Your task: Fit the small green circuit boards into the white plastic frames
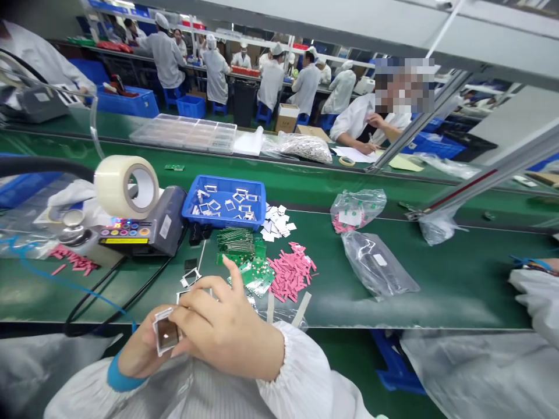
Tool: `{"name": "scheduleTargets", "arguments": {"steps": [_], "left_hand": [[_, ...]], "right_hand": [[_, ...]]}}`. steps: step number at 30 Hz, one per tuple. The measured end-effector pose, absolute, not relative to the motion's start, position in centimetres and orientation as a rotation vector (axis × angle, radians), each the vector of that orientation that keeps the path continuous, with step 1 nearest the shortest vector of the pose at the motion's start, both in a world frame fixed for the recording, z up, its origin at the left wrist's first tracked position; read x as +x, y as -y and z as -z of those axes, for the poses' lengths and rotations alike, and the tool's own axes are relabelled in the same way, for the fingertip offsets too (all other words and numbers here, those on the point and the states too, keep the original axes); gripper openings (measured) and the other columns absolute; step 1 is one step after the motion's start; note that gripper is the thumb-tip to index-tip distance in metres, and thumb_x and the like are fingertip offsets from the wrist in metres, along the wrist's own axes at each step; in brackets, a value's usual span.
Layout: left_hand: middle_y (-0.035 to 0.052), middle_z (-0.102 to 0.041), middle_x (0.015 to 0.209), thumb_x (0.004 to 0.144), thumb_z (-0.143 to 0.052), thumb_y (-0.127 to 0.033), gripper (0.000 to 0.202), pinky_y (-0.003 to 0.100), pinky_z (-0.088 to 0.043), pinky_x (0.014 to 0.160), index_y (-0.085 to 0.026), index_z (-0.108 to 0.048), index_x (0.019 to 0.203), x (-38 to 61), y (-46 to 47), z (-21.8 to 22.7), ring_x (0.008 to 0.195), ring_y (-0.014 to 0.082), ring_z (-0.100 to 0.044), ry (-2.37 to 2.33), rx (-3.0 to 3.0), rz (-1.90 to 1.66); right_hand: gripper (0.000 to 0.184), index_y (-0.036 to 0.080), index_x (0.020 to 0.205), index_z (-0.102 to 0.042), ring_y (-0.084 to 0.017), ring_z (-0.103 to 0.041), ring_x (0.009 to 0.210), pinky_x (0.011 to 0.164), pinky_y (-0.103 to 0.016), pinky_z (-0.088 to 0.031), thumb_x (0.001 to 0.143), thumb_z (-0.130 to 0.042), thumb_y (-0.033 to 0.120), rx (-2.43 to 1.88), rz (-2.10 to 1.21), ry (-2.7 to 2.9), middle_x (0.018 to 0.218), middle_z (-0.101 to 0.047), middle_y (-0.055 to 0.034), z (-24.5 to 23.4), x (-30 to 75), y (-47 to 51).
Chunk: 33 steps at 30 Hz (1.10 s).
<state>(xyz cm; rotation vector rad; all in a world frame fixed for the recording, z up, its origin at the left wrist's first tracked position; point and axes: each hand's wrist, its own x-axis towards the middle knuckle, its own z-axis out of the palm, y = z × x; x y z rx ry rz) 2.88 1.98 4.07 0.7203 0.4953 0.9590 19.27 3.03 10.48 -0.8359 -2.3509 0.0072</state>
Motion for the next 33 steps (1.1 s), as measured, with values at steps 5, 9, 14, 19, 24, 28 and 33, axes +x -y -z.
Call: {"name": "scheduleTargets", "arguments": {"steps": [5,9,14,19,24,28,33], "left_hand": [[0.0015,-0.061,0.065,0.054,-0.073,-0.051,0.04,0.022,-0.04,0.052,-0.017,-0.07,0.075,3.4,-2.7,-3.5,0.058,0.0122,-0.053,-0.469,0.728,-0.872],[0.0027,-0.063,0.065,0.055,-0.071,-0.054,0.045,0.023,-0.04,0.055,-0.016,-0.07,0.078,3.7,-2.7,-3.8,0.059,0.0131,-0.054,-0.5,0.715,-0.92],[0.0054,-0.067,0.072,0.059,-0.071,-0.05,0.046,0.025,-0.043,0.062,-0.014,-0.071,0.086,4.3,-2.7,-4.4,0.068,0.0161,-0.058,-0.563,0.73,-0.943],[0.0041,-0.068,0.074,0.062,-0.071,-0.046,0.038,0.024,-0.045,0.066,-0.016,-0.071,0.086,5.0,-2.3,-3.9,0.07,0.0142,-0.06,-0.536,0.535,-0.977],[0.0039,-0.069,0.077,0.06,-0.072,-0.046,0.039,0.023,-0.045,0.066,-0.017,-0.071,0.086,5.0,-1.9,-3.7,0.071,0.0138,-0.06,-0.499,0.475,-0.97],[0.0046,-0.067,0.078,0.06,-0.072,-0.047,0.044,0.024,-0.045,0.068,-0.016,-0.069,0.091,4.8,-2.0,-4.7,0.072,0.0143,-0.059,-0.488,0.496,-0.929],[0.0031,-0.064,0.07,0.058,-0.073,-0.047,0.043,0.021,-0.043,0.062,-0.013,-0.069,0.083,4.4,-2.2,-6.5,0.066,0.0117,-0.057,-0.517,0.56,-0.885]], "right_hand": [[0.032,0.018,0.094,-0.059,-0.018,-0.052,0.091,0.107,-0.053,-0.011,0.089,-0.043,0.045,-0.857,0.003,2.365,0.091,-0.066,-0.0006,-10.5,20.0,-3.1],[0.031,0.017,0.095,-0.059,-0.019,-0.051,0.091,0.107,-0.054,-0.008,0.09,-0.042,0.043,-0.889,-0.009,2.355,0.092,-0.066,-0.0015,-10.9,20.3,-3.0],[0.027,0.017,0.095,-0.06,-0.019,-0.051,0.092,0.107,-0.055,-0.006,0.088,-0.048,0.04,-0.889,0.011,2.355,0.09,-0.066,-0.0013,-10.9,20.4,-3.1],[0.023,0.019,0.094,-0.06,-0.018,-0.051,0.091,0.106,-0.053,-0.012,0.088,-0.049,0.038,-0.872,-0.052,2.28,0.087,-0.066,0.0005,-9.9,19.7,-3.1],[0.031,0.019,0.095,-0.06,-0.018,-0.051,0.09,0.105,-0.054,-0.016,0.09,-0.041,0.043,-0.938,-0.092,2.263,0.088,-0.064,-0.0027,-10.1,20.1,-3.0],[0.028,0.018,0.097,-0.058,-0.017,-0.053,0.088,0.106,-0.053,-0.016,0.09,-0.042,0.04,-0.915,-0.077,2.325,0.086,-0.062,-0.0029,-10.7,20.8,-3.1],[0.035,0.018,0.095,-0.057,-0.017,-0.055,0.086,0.106,-0.051,-0.016,0.09,-0.037,0.046,-0.859,-0.105,2.284,0.084,-0.062,-0.0029,-11.0,21.1,-3.3]]}}
